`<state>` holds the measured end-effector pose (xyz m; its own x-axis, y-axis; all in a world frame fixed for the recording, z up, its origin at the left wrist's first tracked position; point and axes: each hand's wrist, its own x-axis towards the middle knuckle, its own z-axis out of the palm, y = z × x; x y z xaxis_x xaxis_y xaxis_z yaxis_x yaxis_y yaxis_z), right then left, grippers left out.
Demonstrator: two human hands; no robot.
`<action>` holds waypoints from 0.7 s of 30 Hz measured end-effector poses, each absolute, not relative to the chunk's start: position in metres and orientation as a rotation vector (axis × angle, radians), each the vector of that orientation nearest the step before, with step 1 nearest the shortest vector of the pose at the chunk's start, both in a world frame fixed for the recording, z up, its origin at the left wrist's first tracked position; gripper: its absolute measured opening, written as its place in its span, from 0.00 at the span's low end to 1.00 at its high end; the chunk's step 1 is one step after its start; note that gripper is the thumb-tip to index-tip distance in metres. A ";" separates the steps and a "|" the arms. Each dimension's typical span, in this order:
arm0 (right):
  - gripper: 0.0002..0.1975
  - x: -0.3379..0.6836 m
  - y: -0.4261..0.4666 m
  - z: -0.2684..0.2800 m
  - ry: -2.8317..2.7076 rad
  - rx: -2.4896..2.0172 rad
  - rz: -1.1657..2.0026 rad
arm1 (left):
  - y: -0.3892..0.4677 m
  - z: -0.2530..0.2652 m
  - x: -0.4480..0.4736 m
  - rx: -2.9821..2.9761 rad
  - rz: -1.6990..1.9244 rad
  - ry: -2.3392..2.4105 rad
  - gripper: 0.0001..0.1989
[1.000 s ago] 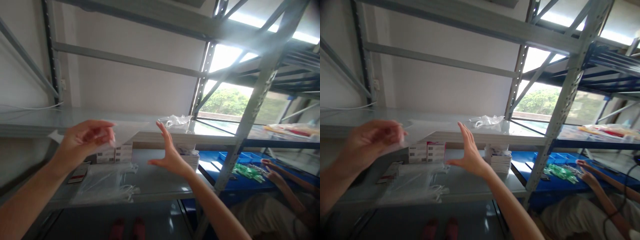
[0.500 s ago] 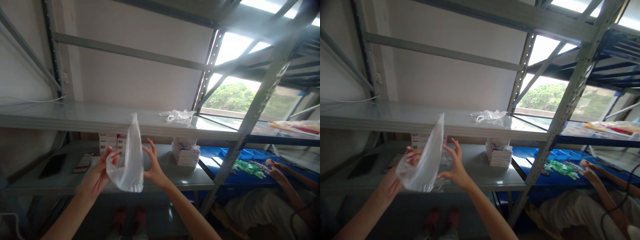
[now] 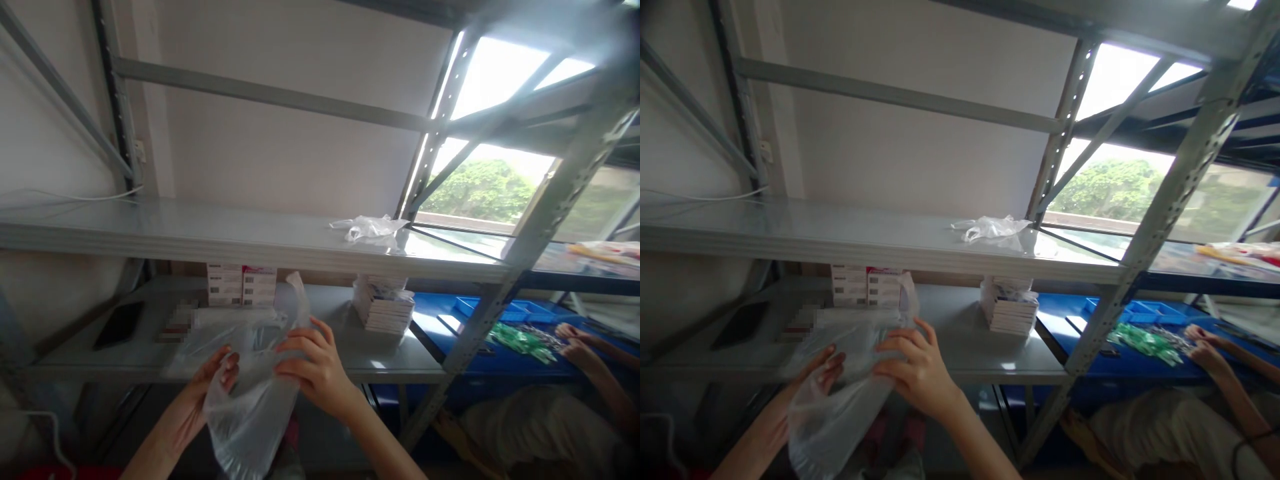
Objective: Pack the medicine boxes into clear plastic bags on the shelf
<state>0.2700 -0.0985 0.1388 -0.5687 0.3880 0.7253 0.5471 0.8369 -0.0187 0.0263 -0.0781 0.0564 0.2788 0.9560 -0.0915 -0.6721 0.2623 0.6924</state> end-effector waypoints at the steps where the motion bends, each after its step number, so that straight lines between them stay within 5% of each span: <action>1: 0.07 0.273 -0.100 0.140 -2.258 -0.697 -0.170 | -0.078 0.052 0.021 0.654 1.148 0.542 0.16; 9: 0.19 0.271 -0.037 0.112 -2.286 -1.032 0.683 | -0.072 0.021 -0.001 0.846 0.881 0.589 0.20; 15: 0.11 0.228 0.066 0.082 -2.490 -1.089 0.696 | -0.052 0.022 -0.018 1.037 0.867 0.675 0.26; 21: 0.14 0.165 0.138 0.058 -2.607 -1.306 0.429 | -0.022 -0.009 -0.051 1.034 1.102 1.198 0.30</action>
<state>0.1646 0.1377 0.0578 -0.5923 0.8046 0.0430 0.7484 0.5692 -0.3405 -0.0507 -0.0215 -0.0093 0.0377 0.9850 -0.1681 -0.0857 0.1708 0.9816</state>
